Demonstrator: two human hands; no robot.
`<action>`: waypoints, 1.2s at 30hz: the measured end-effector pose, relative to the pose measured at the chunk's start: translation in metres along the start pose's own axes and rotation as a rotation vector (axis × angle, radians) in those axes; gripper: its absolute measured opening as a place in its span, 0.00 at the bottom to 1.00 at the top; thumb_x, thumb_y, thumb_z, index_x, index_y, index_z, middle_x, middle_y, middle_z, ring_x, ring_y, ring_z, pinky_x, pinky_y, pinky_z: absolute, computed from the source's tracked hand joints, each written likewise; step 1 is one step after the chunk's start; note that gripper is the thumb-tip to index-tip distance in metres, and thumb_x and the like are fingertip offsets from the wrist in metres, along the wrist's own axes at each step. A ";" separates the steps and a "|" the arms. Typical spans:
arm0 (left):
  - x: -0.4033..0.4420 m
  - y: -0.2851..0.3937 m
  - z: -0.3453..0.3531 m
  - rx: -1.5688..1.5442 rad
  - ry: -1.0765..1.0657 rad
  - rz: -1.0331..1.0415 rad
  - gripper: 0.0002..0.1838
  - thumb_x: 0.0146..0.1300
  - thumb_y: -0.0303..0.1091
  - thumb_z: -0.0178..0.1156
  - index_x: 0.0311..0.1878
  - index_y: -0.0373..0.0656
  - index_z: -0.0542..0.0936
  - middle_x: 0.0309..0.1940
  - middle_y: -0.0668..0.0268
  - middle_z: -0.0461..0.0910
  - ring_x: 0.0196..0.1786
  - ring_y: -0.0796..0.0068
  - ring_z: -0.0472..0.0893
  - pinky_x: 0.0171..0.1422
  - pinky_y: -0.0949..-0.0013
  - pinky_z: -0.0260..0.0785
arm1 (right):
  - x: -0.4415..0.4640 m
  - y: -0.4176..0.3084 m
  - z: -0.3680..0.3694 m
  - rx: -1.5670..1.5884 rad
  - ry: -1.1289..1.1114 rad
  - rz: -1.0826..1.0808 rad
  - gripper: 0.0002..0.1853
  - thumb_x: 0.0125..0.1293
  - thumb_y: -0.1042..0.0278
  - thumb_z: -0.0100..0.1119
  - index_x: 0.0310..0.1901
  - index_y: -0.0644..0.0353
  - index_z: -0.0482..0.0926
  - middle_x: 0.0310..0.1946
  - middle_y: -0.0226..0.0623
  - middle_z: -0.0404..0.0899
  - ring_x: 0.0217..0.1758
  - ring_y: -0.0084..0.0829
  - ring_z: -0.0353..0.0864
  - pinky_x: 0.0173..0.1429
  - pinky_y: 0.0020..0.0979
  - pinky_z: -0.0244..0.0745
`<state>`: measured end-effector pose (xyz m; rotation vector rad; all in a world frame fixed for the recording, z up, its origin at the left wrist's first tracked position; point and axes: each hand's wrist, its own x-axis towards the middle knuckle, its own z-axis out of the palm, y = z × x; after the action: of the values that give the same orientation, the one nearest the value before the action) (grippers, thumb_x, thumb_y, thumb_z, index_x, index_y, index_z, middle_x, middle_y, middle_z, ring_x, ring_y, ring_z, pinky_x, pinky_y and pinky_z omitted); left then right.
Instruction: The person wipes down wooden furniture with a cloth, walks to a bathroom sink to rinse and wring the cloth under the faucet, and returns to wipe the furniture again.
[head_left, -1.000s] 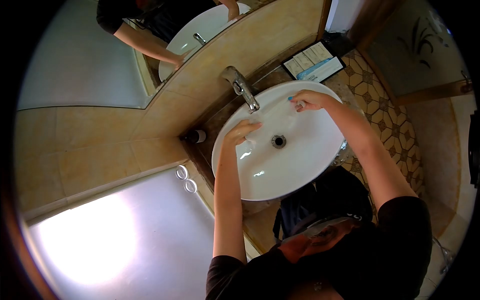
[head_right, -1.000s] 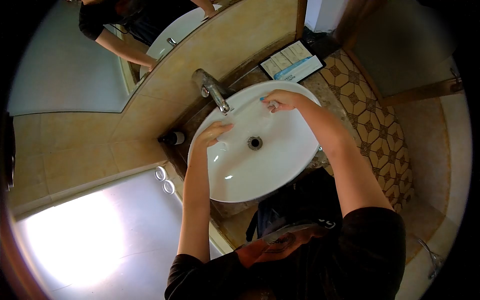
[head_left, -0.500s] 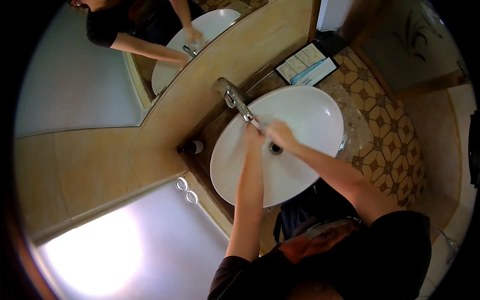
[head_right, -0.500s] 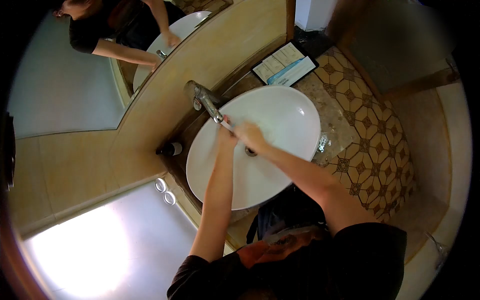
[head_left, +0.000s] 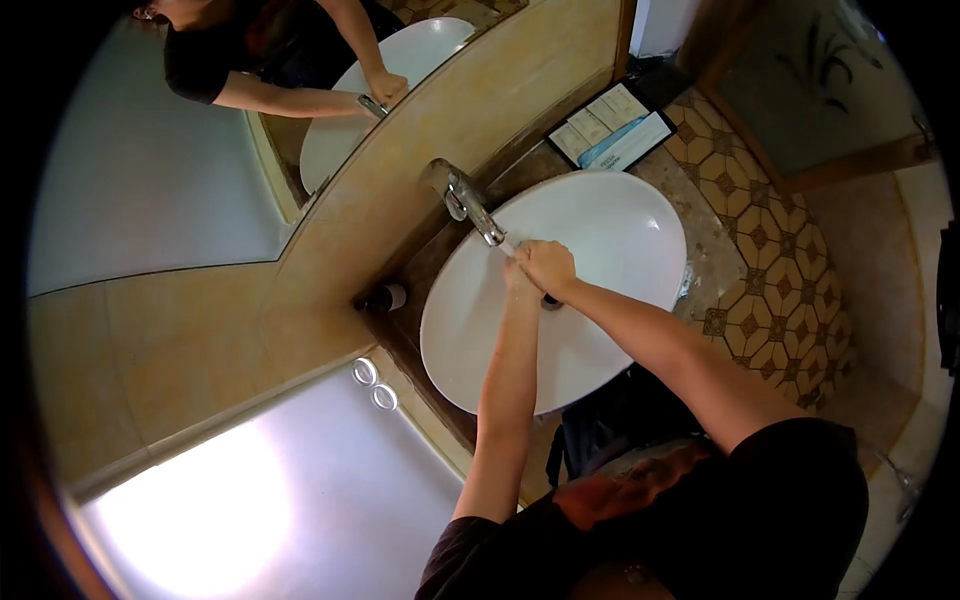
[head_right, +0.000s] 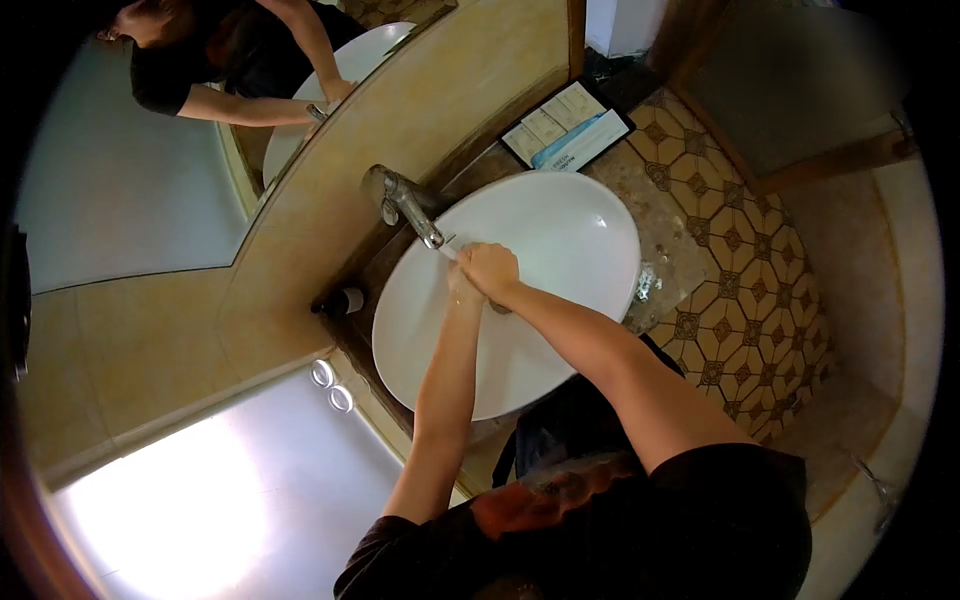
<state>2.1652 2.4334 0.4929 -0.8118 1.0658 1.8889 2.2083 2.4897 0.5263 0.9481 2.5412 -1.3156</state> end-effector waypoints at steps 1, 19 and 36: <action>-0.006 0.003 -0.001 0.032 0.005 0.021 0.11 0.65 0.41 0.45 0.42 0.47 0.73 0.39 0.67 0.76 0.41 0.70 0.76 0.42 0.63 0.71 | 0.013 0.003 0.000 0.066 0.013 0.082 0.22 0.59 0.53 0.39 0.31 0.62 0.79 0.31 0.47 0.79 0.33 0.47 0.78 0.41 0.42 0.72; -0.069 0.048 -0.124 0.357 -0.013 0.466 0.30 0.60 0.29 0.53 0.65 0.40 0.57 0.56 0.60 0.67 0.55 0.66 0.70 0.54 0.61 0.67 | 0.060 0.051 -0.029 1.071 -0.698 0.257 0.12 0.55 0.65 0.58 0.42 0.53 0.73 0.31 0.26 0.76 0.25 0.18 0.73 0.28 0.20 0.72; -0.030 0.033 -0.084 1.534 -0.048 1.095 0.31 0.48 0.42 0.63 0.53 0.36 0.67 0.47 0.49 0.73 0.48 0.49 0.73 0.52 0.56 0.66 | 0.061 -0.016 -0.014 -0.344 -0.798 -0.654 0.14 0.43 0.63 0.59 0.32 0.60 0.78 0.27 0.41 0.78 0.30 0.35 0.75 0.36 0.35 0.69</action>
<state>2.1628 2.3389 0.4930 0.8513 2.6002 1.0520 2.1524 2.5225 0.5224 -0.4509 2.3080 -0.9974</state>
